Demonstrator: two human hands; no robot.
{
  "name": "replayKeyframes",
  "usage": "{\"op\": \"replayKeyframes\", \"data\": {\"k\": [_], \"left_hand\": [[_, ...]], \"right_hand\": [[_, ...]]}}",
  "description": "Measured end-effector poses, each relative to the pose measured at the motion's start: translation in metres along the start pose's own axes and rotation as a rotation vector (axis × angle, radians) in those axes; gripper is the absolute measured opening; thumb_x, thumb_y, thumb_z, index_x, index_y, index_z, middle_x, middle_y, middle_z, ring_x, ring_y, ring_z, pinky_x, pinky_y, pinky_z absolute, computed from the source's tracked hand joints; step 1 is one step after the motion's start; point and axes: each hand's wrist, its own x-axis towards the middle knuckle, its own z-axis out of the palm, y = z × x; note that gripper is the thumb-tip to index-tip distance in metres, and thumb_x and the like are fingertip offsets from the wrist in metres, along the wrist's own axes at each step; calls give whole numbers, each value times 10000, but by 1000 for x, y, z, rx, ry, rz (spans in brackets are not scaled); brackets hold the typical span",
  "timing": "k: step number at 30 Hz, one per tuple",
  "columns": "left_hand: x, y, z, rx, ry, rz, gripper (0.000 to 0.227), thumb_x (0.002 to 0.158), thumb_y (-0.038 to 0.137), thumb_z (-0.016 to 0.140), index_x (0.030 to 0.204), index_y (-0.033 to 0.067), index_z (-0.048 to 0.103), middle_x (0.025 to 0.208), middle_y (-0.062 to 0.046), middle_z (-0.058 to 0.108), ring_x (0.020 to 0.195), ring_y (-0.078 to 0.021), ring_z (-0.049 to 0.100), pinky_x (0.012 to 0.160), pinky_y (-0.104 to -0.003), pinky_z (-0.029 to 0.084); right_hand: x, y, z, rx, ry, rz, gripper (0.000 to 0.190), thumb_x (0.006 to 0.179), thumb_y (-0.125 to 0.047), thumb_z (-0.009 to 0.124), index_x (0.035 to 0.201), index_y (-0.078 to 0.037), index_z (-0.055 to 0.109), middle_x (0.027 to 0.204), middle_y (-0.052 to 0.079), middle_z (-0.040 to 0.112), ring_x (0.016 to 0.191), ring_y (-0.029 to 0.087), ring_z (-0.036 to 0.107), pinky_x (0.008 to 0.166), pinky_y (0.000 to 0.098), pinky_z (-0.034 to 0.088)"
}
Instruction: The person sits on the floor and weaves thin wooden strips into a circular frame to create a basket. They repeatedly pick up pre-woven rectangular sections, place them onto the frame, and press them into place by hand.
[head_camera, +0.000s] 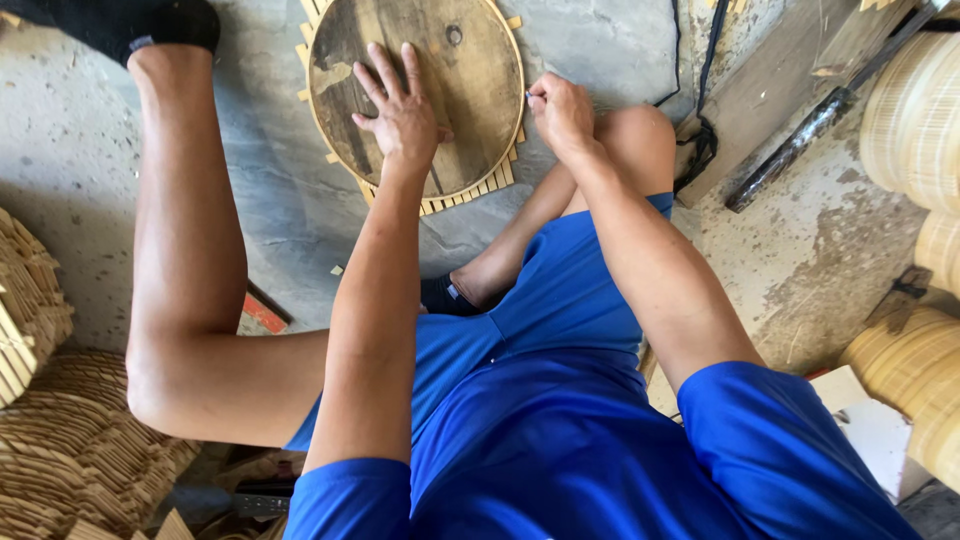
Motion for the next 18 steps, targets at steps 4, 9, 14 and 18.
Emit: {"op": "replayKeyframes", "data": {"k": [4, 9, 14, 18], "left_hand": [[4, 3, 11, -13, -123, -30, 1352, 709, 640, 853, 1655, 197, -5, 1658, -264, -103, 1514, -546, -19, 1030, -806, 349], [10, 7, 25, 7, 153, -103, 757, 1028, 227, 581, 1650, 301, 155, 1694, -181, 8, 1530, -522, 53, 1008, -871, 369], [8, 21, 19, -100, 72, -137, 793, 1037, 239, 588, 1655, 299, 94, 1712, -155, -57, 1570, -493, -7, 1039, -851, 394], [3, 5, -12, -106, -86, -79, 960, 964, 222, 660, 1682, 276, 25, 1716, -158, -127, 1560, -482, -62, 1041, -791, 385]], "right_hand": [[-15, -10, -22, -31, -64, 110, 10, 900, -104, 720, 906, -97, 722, 826, 150, 725, 737, 343, 704, 669, 460, 546], [-44, -73, -19, 169, -202, -105, 50, 1008, -86, 638, 1004, -36, 646, 867, 171, 720, 785, 324, 725, 724, 430, 569], [-87, -165, 44, 177, -309, -255, 87, 1005, -65, 636, 1082, -31, 660, 955, 173, 722, 867, 320, 714, 772, 408, 558], [-91, -221, 59, 202, -393, -330, 128, 1010, -65, 646, 1130, -31, 672, 999, 160, 723, 903, 297, 717, 797, 382, 556]]}}
